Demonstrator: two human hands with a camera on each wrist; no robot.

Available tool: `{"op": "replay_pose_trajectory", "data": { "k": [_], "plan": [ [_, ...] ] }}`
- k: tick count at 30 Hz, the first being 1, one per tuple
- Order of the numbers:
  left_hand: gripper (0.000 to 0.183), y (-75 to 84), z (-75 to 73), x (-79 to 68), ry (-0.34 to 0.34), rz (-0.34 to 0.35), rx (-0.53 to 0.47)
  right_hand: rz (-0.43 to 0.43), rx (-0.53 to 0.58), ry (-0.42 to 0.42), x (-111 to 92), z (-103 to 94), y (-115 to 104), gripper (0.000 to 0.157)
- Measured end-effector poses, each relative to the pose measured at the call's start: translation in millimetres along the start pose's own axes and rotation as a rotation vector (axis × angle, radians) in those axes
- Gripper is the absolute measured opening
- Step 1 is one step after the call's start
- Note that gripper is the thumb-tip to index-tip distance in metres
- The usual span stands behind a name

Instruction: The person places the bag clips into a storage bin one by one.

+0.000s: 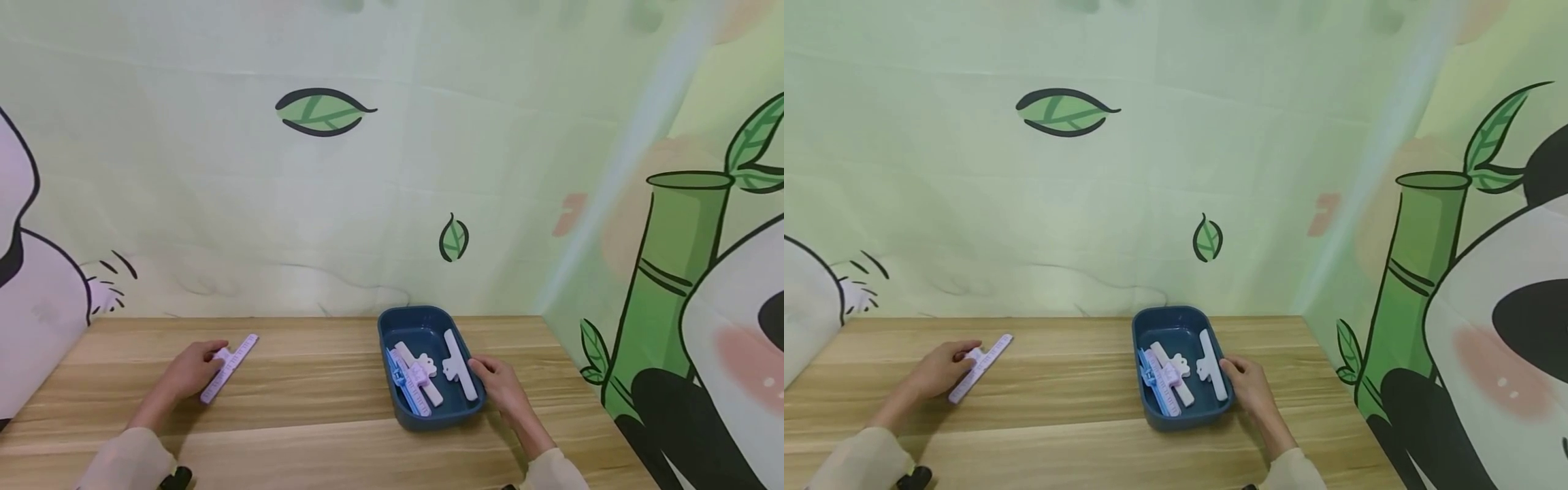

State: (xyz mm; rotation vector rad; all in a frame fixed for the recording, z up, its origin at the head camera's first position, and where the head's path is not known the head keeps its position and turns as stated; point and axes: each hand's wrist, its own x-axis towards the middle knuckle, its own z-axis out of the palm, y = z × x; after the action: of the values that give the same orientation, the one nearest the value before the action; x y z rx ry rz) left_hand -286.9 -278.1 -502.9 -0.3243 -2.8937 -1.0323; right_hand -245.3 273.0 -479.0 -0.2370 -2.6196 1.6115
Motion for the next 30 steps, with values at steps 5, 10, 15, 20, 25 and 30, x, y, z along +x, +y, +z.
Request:
{"op": "replay_pose_trajectory", "data": {
  "k": [5, 10, 15, 20, 25, 30],
  "plan": [
    [0.042, -2.8, 0.6, 1.8, 0.004, 0.043, -0.009, 0.012, 0.000, -0.004, -1, -0.7, -1, 0.038],
    [0.046, -5.4, -1.2, 1.6, -0.031, 0.045, -0.020, -0.004, -0.003, 0.001, -1, -0.5, -1, 0.038],
    [0.049, -7.3, -5.9, 0.8, -0.099, 0.040, -0.040, -0.006, -0.007, 0.003, 0, -0.2, -1, 0.038],
    [0.048, -6.5, -9.2, -0.2, -0.122, 0.033, -0.048, -0.005, -0.007, 0.002, 0, -0.4, -1, 0.038],
    [0.047, -5.7, -9.0, -1.6, -0.129, 0.018, -0.053, 0.007, -0.004, 0.000, 1, 0.6, 0, 0.038],
    [0.047, -2.3, -9.8, -2.6, -0.138, -0.012, -0.065, 0.011, 0.000, -0.001, 1, 0.7, 0, 0.039]
  ]
}}
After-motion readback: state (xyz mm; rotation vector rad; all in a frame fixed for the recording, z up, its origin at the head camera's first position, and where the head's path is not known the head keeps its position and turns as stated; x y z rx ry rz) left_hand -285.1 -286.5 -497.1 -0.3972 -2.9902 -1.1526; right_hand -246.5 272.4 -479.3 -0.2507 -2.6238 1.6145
